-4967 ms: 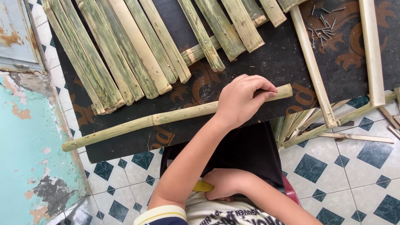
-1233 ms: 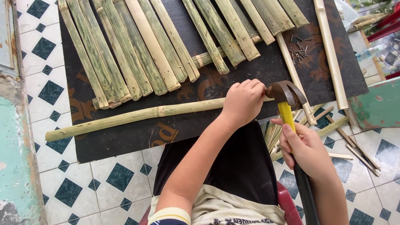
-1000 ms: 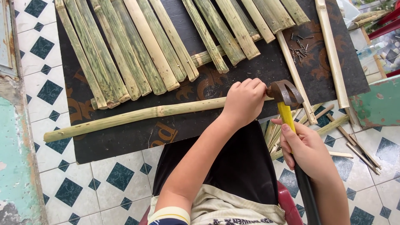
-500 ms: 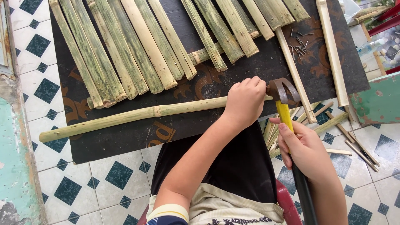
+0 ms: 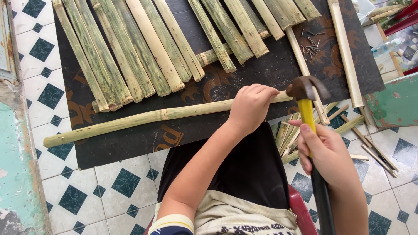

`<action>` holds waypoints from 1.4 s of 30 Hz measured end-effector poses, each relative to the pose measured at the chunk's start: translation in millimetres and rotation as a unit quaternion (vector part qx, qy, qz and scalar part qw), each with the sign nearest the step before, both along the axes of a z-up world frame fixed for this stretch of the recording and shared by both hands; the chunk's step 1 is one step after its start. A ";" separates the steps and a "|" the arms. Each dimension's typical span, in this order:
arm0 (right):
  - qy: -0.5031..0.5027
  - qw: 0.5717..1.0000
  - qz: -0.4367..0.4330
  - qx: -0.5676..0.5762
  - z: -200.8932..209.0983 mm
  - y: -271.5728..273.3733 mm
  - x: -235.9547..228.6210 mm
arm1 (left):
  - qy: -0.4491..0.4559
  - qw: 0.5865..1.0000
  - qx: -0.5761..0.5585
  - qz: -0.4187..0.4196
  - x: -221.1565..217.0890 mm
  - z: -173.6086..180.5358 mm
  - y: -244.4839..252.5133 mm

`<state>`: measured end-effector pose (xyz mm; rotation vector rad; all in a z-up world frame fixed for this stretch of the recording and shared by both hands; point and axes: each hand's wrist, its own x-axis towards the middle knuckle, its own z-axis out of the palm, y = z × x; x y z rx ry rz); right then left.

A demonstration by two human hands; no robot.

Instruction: Nailing bamboo slats onto a wooden frame using a hammer and nails to assemble a surface.

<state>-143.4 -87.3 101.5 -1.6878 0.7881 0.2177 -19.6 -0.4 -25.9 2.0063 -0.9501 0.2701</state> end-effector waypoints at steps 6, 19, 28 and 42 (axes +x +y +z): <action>-0.078 0.997 -0.001 -0.019 -1.1 -10.1 -11.1 | 0.024 1.000 0.007 -0.005 0.2 -2.0 -1.0; -0.125 0.990 -0.012 0.064 28.6 -3.3 -25.7 | 0.125 0.990 -0.025 -0.056 3.9 17.1 8.0; -0.143 0.987 -0.007 0.073 39.0 2.0 -44.9 | 0.139 0.990 0.000 -0.030 1.8 16.4 6.5; -0.153 0.987 -0.016 0.038 50.3 8.7 -50.5 | 0.135 0.990 0.049 -0.007 3.2 20.9 5.4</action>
